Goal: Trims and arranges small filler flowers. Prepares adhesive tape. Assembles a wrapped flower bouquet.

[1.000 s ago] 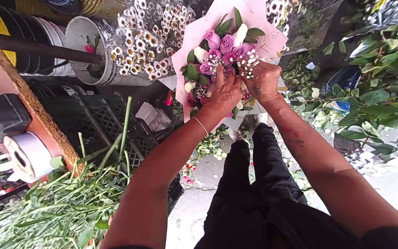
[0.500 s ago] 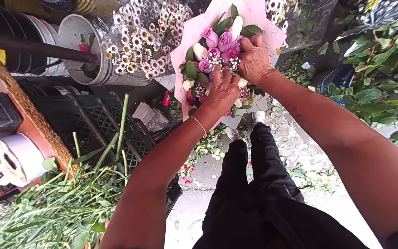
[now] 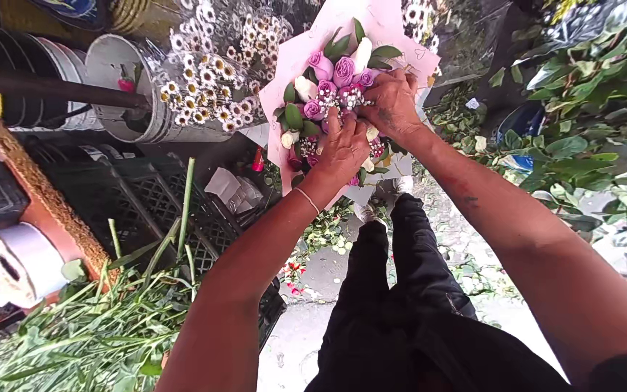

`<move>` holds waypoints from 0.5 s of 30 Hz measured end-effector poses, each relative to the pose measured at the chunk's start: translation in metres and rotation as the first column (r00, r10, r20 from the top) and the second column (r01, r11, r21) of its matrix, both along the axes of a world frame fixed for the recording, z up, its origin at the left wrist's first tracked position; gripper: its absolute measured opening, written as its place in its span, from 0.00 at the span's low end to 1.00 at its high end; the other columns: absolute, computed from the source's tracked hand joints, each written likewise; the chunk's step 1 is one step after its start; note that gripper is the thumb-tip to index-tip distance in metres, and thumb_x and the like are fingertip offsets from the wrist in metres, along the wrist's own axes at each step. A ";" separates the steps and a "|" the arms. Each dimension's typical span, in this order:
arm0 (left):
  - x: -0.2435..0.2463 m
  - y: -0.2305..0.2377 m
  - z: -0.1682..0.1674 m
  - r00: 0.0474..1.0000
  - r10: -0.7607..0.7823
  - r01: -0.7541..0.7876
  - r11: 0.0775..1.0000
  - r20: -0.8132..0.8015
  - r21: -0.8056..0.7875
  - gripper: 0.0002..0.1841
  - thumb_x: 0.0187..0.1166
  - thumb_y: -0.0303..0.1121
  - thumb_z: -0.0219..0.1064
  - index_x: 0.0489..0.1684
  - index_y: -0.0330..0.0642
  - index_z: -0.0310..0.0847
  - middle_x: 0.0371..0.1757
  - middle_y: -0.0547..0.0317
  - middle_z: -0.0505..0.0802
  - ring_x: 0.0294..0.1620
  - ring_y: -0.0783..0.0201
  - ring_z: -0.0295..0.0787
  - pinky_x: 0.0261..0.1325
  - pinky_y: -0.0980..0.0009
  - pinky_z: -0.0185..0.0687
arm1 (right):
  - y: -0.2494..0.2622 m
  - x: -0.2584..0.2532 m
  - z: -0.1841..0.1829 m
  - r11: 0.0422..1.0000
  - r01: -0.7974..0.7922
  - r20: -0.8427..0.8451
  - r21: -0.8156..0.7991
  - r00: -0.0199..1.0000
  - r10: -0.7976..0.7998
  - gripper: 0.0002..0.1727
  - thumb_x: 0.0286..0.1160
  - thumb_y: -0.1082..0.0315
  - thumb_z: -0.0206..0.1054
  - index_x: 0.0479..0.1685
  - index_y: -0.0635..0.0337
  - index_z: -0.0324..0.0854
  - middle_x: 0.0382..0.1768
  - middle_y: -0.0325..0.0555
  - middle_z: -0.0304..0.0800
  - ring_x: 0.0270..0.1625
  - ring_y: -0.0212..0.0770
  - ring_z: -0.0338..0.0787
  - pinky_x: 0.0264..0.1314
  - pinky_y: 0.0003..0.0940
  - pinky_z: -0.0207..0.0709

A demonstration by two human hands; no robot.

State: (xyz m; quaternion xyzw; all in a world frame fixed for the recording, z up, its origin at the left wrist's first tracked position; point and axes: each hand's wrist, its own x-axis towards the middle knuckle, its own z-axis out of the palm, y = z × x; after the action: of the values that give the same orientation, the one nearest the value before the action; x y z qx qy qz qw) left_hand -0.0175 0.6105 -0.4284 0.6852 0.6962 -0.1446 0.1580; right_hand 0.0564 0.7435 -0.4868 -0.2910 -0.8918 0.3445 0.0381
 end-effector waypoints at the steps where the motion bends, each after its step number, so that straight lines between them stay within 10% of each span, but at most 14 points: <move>1: -0.001 0.000 0.001 1.000 0.001 -0.001 1.000 0.012 -0.007 0.13 0.83 0.20 0.56 0.54 0.30 0.87 0.69 0.38 0.88 0.76 0.36 0.78 0.81 0.27 0.46 | 0.001 0.000 -0.004 0.998 0.012 -0.048 0.060 0.999 -0.009 0.12 0.73 0.59 0.70 0.38 0.58 0.94 0.51 0.58 0.92 0.68 0.67 0.80 0.73 0.73 0.54; 9: -0.001 -0.001 -0.001 1.000 0.011 -0.011 1.000 0.005 0.024 0.14 0.83 0.19 0.56 0.53 0.31 0.88 0.67 0.41 0.89 0.76 0.38 0.79 0.80 0.28 0.47 | 0.015 0.017 -0.008 0.883 0.075 -0.387 0.463 0.914 0.125 0.10 0.74 0.64 0.68 0.36 0.59 0.93 0.39 0.55 0.92 0.54 0.64 0.86 0.65 0.64 0.63; 15: -0.003 -0.002 0.000 1.000 0.002 -0.002 1.000 0.030 0.001 0.13 0.83 0.20 0.56 0.52 0.30 0.88 0.63 0.38 0.89 0.69 0.37 0.83 0.80 0.26 0.47 | -0.004 0.014 -0.026 0.883 -0.092 -0.336 0.459 0.903 0.269 0.07 0.69 0.73 0.68 0.27 0.65 0.89 0.33 0.59 0.90 0.50 0.64 0.87 0.61 0.64 0.65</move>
State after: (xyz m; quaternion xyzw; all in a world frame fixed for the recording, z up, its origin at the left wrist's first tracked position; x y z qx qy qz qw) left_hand -0.0204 0.6088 -0.4284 0.6867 0.6944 -0.1338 0.1682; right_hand 0.0705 0.7397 -0.5128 -0.1146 -0.9434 0.1909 0.2457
